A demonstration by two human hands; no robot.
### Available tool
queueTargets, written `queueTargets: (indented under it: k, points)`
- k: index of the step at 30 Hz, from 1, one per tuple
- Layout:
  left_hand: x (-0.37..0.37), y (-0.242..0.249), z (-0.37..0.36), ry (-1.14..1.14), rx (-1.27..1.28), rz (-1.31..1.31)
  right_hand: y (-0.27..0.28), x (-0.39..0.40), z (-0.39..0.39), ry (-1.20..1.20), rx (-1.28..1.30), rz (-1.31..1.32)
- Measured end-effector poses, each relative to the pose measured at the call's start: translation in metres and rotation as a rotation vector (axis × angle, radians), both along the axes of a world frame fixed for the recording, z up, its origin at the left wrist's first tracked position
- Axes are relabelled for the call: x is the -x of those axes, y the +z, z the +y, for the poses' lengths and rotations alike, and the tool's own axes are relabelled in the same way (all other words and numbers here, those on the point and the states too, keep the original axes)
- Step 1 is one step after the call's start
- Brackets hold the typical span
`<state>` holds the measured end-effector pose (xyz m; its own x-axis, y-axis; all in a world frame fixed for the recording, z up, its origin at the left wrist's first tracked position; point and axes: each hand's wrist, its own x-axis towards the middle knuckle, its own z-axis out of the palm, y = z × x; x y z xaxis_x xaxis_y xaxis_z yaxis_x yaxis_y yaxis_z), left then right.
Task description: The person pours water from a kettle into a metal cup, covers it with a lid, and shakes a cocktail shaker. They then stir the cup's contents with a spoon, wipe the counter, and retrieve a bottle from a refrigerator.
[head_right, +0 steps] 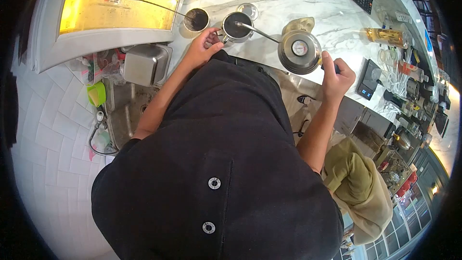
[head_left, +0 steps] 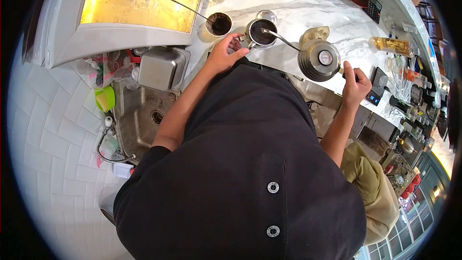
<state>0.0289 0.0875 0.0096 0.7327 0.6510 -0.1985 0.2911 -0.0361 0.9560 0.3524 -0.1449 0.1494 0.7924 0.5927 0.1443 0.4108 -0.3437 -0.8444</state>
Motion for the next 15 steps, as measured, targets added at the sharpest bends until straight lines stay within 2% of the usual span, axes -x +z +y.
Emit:
queueTargets:
  k: [6, 15]
  points:
    - [0.002, -0.003, 0.0, 0.007, -0.014, -0.006, 0.009, -0.004, -0.007, -0.058, 0.014, 0.002]
    - [0.001, -0.003, 0.0, 0.011, 0.013, -0.002, 0.016, -0.008, -0.017, 0.007, 0.019, -0.036]
